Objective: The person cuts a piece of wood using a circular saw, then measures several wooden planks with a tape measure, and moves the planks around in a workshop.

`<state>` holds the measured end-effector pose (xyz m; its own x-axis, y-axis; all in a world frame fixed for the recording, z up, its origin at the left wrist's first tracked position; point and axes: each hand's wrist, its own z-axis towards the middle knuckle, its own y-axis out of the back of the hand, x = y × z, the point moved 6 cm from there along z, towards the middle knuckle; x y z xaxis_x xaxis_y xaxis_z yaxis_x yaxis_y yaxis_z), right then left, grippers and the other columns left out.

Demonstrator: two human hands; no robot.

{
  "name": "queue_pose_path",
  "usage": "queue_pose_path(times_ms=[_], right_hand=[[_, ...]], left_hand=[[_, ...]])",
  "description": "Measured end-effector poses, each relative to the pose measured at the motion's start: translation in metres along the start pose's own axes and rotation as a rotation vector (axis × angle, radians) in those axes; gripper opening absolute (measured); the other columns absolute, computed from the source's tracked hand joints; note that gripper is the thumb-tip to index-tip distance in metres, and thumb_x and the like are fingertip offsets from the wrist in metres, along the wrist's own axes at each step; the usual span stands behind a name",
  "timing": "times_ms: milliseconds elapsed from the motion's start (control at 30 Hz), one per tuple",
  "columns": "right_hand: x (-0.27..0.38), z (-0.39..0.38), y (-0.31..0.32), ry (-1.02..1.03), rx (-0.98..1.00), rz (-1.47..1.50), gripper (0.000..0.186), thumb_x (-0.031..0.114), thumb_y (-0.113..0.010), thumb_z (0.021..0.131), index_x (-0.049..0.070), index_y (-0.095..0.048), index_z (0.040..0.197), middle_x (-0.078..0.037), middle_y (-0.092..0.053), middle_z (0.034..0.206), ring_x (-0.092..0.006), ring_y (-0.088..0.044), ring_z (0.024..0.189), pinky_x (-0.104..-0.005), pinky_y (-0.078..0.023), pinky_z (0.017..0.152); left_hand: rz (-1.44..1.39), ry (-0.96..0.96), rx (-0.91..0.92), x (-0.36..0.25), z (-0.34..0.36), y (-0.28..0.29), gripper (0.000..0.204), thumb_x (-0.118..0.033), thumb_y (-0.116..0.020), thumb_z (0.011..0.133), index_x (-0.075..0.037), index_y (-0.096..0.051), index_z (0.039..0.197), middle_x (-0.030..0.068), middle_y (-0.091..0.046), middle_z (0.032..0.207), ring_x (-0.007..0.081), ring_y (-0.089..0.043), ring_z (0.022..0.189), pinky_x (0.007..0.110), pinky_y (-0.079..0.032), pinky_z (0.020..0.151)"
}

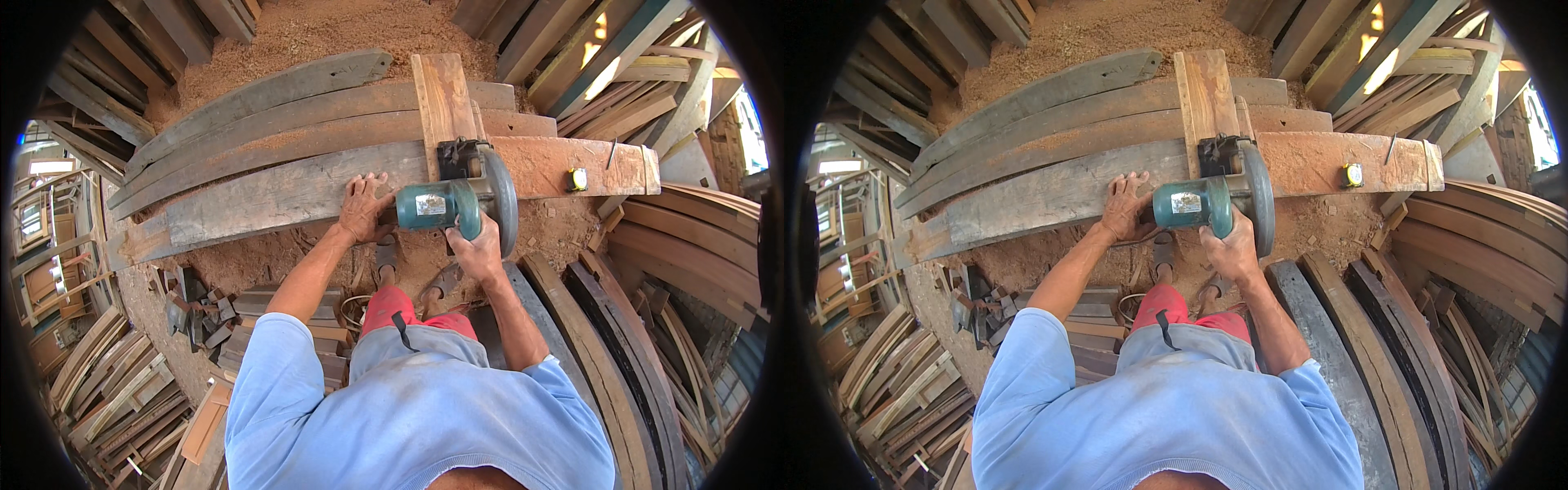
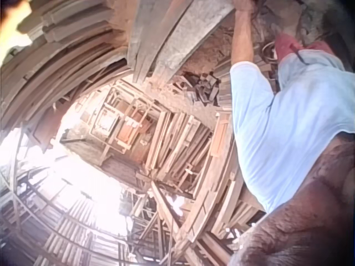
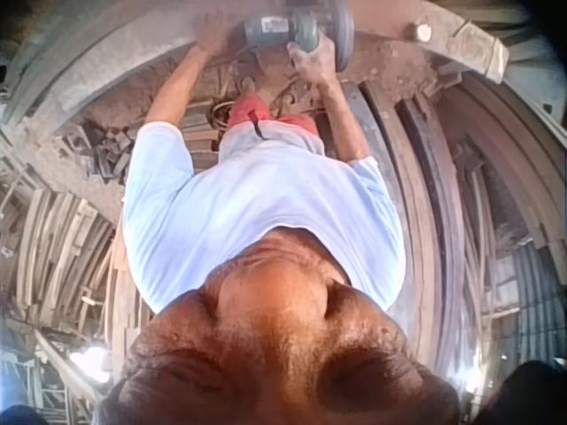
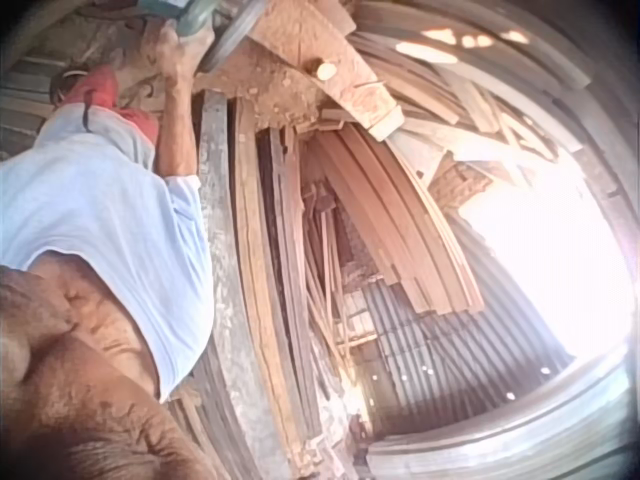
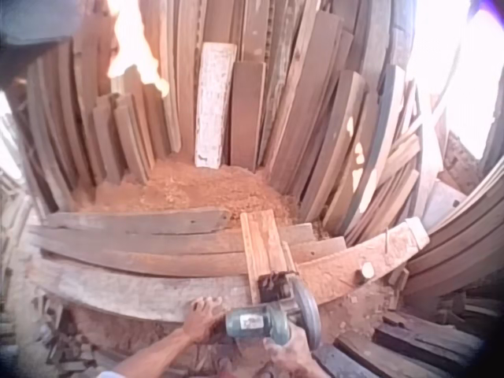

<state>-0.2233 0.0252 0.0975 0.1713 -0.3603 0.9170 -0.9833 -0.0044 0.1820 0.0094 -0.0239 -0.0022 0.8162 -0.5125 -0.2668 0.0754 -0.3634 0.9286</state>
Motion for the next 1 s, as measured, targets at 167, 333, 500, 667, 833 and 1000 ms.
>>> queue_pose_path(times_ms=[167, 333, 500, 667, 833, 1000], right_hand=[[0.008, 0.01, 0.0, 0.042, 0.019, -0.033, 0.014, 0.003, -0.065, 0.082, -0.001, -0.06, 0.094, 0.001, -0.055, 0.074, -0.0074, -0.05, 0.067, -0.0278, -0.046, 0.06], [0.009, 0.016, -0.002, 0.026, 0.023, 0.003, 0.015, 0.003, -0.065, 0.081, -0.002, -0.061, 0.095, 0.001, -0.055, 0.074, -0.0078, -0.051, 0.067, -0.0283, -0.046, 0.06], [0.009, 0.025, -0.002, 0.05, 0.028, -0.062, 0.017, 0.003, -0.065, 0.081, -0.003, -0.062, 0.098, 0.0, -0.056, 0.075, -0.0079, -0.052, 0.069, -0.0285, -0.047, 0.063], [0.02, 0.032, -0.004, 0.045, 0.041, 0.002, 0.021, 0.003, -0.064, 0.083, -0.003, -0.064, 0.102, -0.001, -0.06, 0.08, -0.0078, -0.054, 0.072, -0.0275, -0.048, 0.067], [0.025, 0.036, -0.005, 0.064, 0.016, 0.075, 0.012, 0.004, -0.069, 0.08, 0.003, -0.059, 0.087, 0.003, -0.054, 0.075, -0.0061, -0.049, 0.069, -0.0267, -0.044, 0.061], [0.026, 0.038, -0.004, 0.034, 0.026, 0.046, 0.013, 0.005, -0.069, 0.079, 0.003, -0.059, 0.088, 0.003, -0.054, 0.075, -0.006, -0.049, 0.069, -0.0264, -0.044, 0.062]], left_hand=[[0.012, -0.008, -0.046, 0.001, 0.0, -0.002, 0.083, -0.047, -0.08, 0.07, -0.029, -0.049, 0.145, 0.019, -0.036, 0.155, 0.042, -0.033, 0.138, 0.055, -0.021, 0.116], [0.001, -0.018, -0.078, 0.003, 0.0, -0.003, 0.078, -0.048, -0.079, 0.069, -0.027, -0.053, 0.14, 0.0187, -0.036, 0.155, 0.0424, -0.034, 0.137, 0.057, -0.021, 0.115], [0.016, -0.044, -0.118, 0.003, -0.002, -0.008, 0.076, -0.049, -0.082, 0.064, -0.025, -0.057, 0.133, 0.0165, -0.035, 0.153, 0.0409, -0.032, 0.137, 0.058, -0.021, 0.115], [0.002, -0.064, -0.156, 0.005, -0.002, -0.009, 0.079, -0.051, -0.084, 0.06, -0.025, -0.058, 0.13, 0.0151, -0.034, 0.153, 0.04, -0.031, 0.136, 0.058, -0.021, 0.114], [0.022, -0.059, -0.142, 0.003, 0.0, -0.007, 0.081, -0.051, -0.084, 0.06, -0.025, -0.057, 0.132, 0.0155, -0.034, 0.153, 0.0401, -0.03, 0.136, 0.059, -0.021, 0.114], [0.019, -0.047, -0.112, 0.002, 0.0, -0.006, 0.08, -0.049, -0.082, 0.062, -0.026, -0.056, 0.134, 0.0173, -0.035, 0.154, 0.0405, -0.03, 0.136, 0.059, -0.021, 0.114]])
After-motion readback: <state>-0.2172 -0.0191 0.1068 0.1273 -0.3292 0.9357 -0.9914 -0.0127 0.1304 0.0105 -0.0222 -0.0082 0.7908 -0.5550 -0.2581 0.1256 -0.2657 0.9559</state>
